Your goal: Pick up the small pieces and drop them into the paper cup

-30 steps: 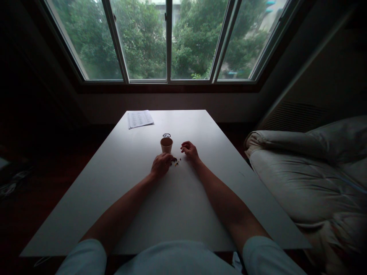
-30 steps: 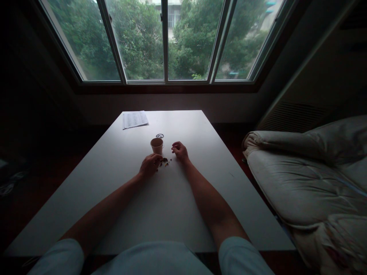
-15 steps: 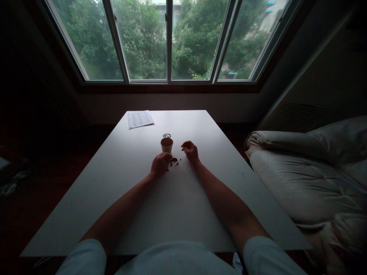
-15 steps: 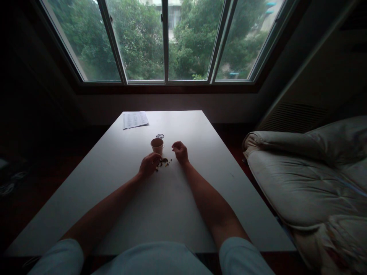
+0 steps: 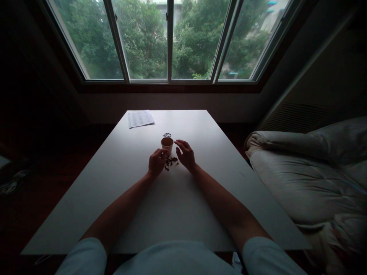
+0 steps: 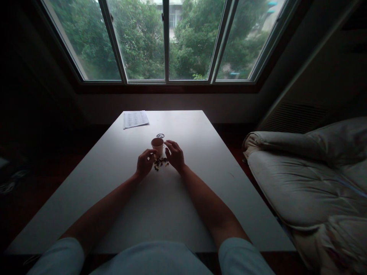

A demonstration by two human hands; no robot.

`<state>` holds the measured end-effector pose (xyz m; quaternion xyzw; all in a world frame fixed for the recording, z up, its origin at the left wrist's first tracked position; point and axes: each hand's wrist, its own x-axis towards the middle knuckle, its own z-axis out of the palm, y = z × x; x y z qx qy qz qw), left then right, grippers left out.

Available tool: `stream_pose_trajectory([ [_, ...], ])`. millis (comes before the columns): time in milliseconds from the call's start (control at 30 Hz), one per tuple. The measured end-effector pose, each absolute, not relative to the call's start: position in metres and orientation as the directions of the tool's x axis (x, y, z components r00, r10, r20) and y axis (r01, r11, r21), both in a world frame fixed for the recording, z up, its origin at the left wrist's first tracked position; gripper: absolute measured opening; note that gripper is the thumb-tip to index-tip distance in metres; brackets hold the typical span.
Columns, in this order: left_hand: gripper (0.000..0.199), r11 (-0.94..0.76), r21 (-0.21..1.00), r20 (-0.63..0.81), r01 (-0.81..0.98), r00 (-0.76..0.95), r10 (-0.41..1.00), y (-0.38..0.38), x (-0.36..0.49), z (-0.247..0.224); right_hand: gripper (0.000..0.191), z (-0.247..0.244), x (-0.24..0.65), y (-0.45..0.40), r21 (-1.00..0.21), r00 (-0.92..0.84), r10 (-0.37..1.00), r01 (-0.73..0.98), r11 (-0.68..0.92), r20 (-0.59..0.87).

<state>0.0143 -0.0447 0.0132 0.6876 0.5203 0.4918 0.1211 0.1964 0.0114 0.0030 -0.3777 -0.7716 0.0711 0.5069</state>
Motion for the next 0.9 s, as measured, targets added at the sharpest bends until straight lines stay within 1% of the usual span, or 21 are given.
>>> stream_pose_trajectory([
  [133, 0.022, -0.429, 0.673, 0.556, 0.603, -0.030, 0.831, -0.043, 0.012, 0.013, 0.045, 0.005, 0.196, 0.010, -0.407, -0.298, 0.623, 0.545, 0.733, 0.723],
  [533, 0.029, -0.433, 0.659, 0.567, 0.615, -0.028, 0.823, -0.043, 0.012, 0.012, 0.058, -0.001, 0.190, 0.017, -0.293, -0.442, 0.588, 0.571, 0.767, 0.677],
  [767, 0.030, -0.425, 0.656, 0.567, 0.624, -0.036, 0.823, -0.043, 0.012, 0.012, 0.055, -0.004, 0.193, 0.020, -0.342, -0.441, 0.598, 0.531, 0.775, 0.669],
  [900, 0.028, -0.417, 0.647, 0.572, 0.639, -0.044, 0.819, -0.042, 0.012, 0.012, 0.051, -0.004, 0.195, 0.019, -0.378, -0.395, 0.611, 0.523, 0.764, 0.686],
])
